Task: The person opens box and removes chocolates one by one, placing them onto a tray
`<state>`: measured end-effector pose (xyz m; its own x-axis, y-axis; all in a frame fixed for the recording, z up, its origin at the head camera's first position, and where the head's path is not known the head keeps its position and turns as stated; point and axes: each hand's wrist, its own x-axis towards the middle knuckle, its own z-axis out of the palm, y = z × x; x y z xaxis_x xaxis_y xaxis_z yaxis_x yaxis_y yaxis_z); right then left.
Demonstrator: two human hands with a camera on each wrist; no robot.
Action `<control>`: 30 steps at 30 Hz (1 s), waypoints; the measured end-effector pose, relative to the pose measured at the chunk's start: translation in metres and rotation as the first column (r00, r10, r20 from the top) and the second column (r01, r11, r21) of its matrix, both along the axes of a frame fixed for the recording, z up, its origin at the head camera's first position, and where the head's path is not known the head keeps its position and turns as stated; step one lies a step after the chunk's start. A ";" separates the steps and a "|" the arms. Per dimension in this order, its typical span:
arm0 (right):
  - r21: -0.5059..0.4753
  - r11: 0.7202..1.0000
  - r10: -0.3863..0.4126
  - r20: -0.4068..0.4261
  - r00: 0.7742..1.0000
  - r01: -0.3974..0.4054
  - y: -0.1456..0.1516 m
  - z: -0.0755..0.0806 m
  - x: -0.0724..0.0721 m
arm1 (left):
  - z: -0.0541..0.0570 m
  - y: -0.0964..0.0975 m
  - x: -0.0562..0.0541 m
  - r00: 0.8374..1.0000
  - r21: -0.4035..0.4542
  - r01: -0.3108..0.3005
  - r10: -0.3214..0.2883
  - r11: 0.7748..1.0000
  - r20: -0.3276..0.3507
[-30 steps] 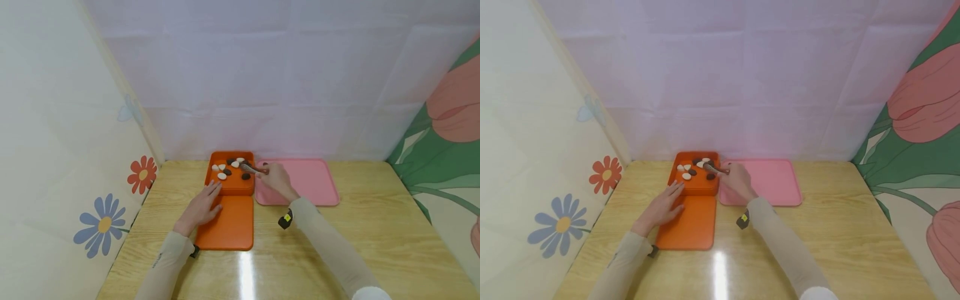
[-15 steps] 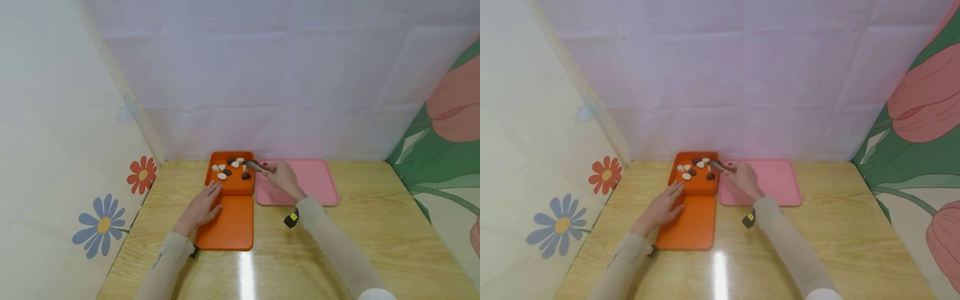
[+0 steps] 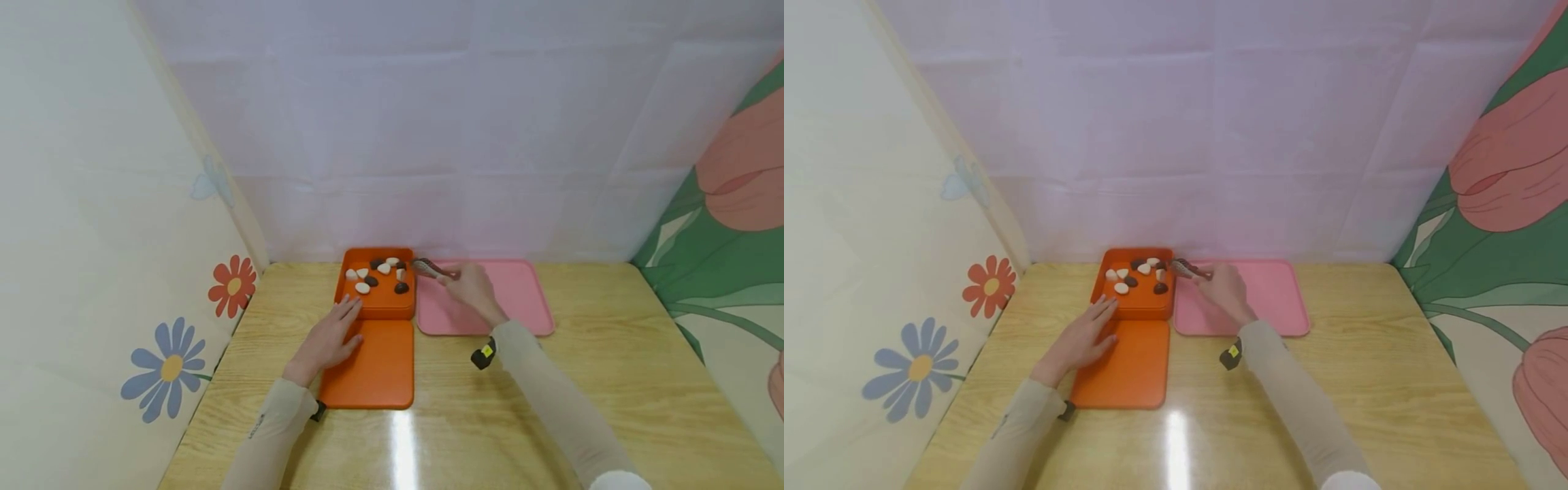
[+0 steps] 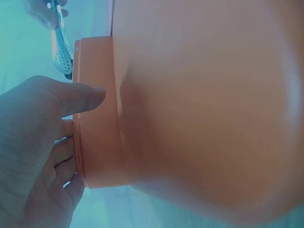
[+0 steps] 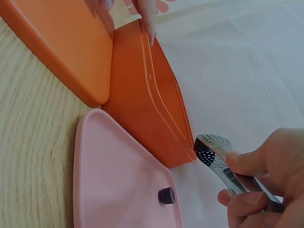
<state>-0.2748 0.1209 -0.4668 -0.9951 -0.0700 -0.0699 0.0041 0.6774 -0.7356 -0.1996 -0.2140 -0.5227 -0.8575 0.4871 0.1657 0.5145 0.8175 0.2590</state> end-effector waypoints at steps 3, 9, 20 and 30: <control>-0.012 1.000 -0.006 0.000 1.000 0.006 0.003 -0.001 0.000 | 0.000 0.000 0.000 1.000 -0.002 0.000 0.000 1.000 -0.007; 0.007 1.000 -0.022 -0.035 0.999 0.022 0.008 -0.006 0.000 | 0.001 -0.001 0.000 1.000 -0.004 0.004 -0.005 1.000 -0.006; 0.015 0.999 -0.043 -0.059 0.997 0.044 0.019 -0.012 -0.003 | 0.002 0.000 0.000 1.000 -0.010 0.002 -0.002 1.000 0.002; 0.044 0.997 -0.052 -0.083 0.995 0.056 0.030 -0.015 -0.002 | 0.003 0.000 0.001 1.000 0.005 0.010 -0.010 1.000 -0.011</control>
